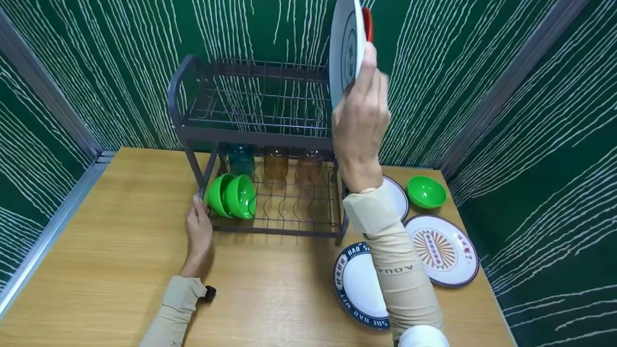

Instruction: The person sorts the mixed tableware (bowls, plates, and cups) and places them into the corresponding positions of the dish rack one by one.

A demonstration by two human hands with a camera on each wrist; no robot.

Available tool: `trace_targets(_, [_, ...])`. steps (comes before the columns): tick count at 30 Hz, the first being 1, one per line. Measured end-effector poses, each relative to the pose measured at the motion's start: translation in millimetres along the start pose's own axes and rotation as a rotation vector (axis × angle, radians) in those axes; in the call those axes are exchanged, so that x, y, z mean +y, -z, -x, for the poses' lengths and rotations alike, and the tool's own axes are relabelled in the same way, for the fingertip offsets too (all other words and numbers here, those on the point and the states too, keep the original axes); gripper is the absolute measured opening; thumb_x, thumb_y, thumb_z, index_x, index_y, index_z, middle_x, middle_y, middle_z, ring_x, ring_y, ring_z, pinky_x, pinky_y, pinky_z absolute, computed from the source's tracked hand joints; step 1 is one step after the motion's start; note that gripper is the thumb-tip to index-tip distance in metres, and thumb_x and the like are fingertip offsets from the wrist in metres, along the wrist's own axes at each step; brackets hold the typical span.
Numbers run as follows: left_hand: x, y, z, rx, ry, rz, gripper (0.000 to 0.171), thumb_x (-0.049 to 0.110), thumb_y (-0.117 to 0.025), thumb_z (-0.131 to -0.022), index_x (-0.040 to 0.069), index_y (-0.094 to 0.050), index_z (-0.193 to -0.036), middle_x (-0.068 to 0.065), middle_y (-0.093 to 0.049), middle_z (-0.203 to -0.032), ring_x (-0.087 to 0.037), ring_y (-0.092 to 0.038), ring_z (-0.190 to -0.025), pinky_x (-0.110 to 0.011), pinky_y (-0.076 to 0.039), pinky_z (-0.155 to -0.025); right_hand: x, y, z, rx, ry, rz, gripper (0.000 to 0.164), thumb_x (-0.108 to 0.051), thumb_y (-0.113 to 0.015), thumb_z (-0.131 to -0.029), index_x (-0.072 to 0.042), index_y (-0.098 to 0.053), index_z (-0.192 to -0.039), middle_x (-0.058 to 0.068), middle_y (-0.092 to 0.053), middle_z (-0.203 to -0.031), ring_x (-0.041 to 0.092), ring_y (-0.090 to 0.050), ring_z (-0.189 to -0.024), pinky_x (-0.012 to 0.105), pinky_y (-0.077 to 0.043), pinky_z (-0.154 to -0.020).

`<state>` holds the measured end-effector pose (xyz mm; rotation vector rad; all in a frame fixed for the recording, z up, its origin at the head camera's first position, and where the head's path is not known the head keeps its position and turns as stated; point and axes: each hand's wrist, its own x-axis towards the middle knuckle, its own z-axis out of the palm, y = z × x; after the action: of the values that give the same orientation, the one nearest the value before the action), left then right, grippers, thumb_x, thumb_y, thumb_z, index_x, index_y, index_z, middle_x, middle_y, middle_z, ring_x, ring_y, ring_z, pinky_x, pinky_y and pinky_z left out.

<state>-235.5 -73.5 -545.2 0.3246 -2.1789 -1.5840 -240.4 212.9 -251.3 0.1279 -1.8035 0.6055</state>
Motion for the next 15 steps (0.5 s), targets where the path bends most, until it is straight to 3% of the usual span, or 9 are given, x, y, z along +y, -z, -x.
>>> trace_targets(4, [-0.7, 0.3, -0.6, 0.009, 0.002, 0.003, 0.060, 0.057, -0.024, -0.098, 0.008, -0.058, -0.092, -0.007, -0.045, -0.081, -0.022, -0.044, -0.072, -0.035, -0.040, -0.060, -2.5, -6.4, -1.7, -0.004, -0.008, 0.070, 0.036, -0.011, -0.047, -0.098, -0.006, -0.050, -0.133, 0.015, -0.061, -0.113, 0.022, -0.049, -0.101, 0.026, -0.048, -0.087])
trace_targets(8, [-1.7, -0.5, -1.3, 0.023, -0.037, 0.014, 0.053, 0.051, -0.025, -0.101, 0.009, -0.058, -0.092, -0.008, -0.045, -0.081, -0.023, -0.043, -0.075, -0.036, -0.039, -0.062, -3.7, -13.8, -3.5, -0.012, -0.013, 0.116, 0.035, -0.009, -0.048, -0.096, -0.007, -0.052, -0.132, 0.017, -0.058, -0.110, 0.025, -0.047, -0.099, 0.030, -0.041, -0.086])
trace_targets(15, [-0.5, -0.2, -0.1, 0.011, -0.020, -0.058, 0.056, 0.055, -0.022, -0.099, 0.012, -0.058, -0.096, -0.007, -0.045, -0.081, -0.024, -0.045, -0.074, -0.036, -0.038, -0.060, 0.4, -26.2, -5.1, -0.004, 0.002, 0.175, 0.035, -0.003, -0.047, -0.095, -0.007, -0.055, -0.129, 0.012, -0.056, -0.127, 0.023, -0.041, -0.120, 0.031, -0.030, -0.104])
